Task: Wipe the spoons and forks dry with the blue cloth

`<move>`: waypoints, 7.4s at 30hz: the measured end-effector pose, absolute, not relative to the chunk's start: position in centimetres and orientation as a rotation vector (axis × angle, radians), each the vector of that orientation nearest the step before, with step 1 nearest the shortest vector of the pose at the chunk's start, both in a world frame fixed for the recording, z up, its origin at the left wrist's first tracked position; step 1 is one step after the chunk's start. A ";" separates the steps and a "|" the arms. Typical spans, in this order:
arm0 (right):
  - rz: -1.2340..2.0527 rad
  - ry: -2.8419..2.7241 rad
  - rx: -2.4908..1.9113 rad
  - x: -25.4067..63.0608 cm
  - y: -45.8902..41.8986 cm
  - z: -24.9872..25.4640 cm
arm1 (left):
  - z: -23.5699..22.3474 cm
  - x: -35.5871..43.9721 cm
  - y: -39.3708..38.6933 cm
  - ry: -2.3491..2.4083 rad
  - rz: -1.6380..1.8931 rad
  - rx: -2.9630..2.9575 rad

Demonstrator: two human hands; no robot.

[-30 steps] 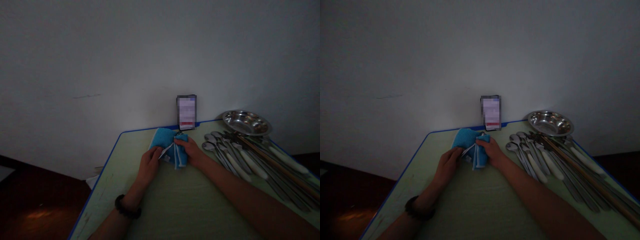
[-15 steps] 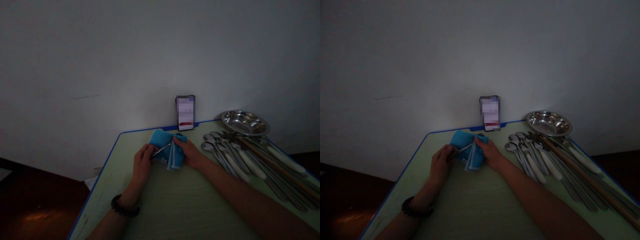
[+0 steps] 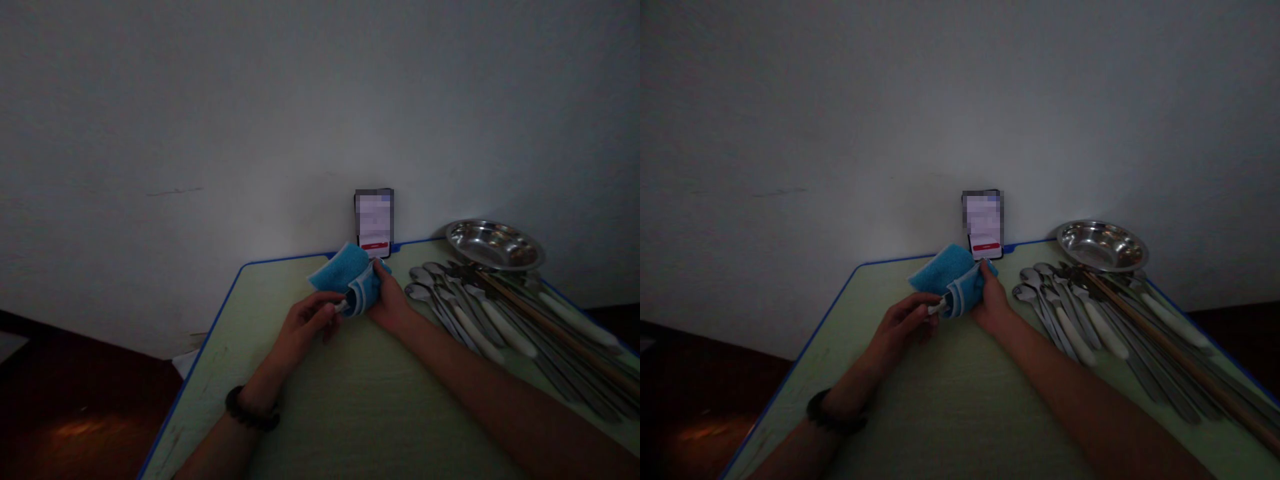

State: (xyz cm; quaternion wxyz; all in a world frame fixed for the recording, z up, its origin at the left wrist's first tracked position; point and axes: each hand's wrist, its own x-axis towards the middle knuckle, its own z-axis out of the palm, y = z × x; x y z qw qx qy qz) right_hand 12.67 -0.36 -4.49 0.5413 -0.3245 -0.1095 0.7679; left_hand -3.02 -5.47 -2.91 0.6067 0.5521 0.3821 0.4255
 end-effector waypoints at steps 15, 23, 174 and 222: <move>1.827 -0.437 -0.753 12.7 -0.8 -4.7 | -3.5 -2.6 -5.3 1.180 0.829 1.441; 1.779 -0.512 -0.806 12.1 -1.1 -4.8 | -2.9 -2.6 -5.4 1.263 0.918 1.528; 1.264 -2.560 -1.281 17.2 -1.7 2.9 | -3.5 -4.3 -3.8 1.795 1.529 1.715; 1.156 -2.655 -1.483 17.4 -2.1 3.8 | -3.1 -3.3 -5.5 1.526 1.374 2.009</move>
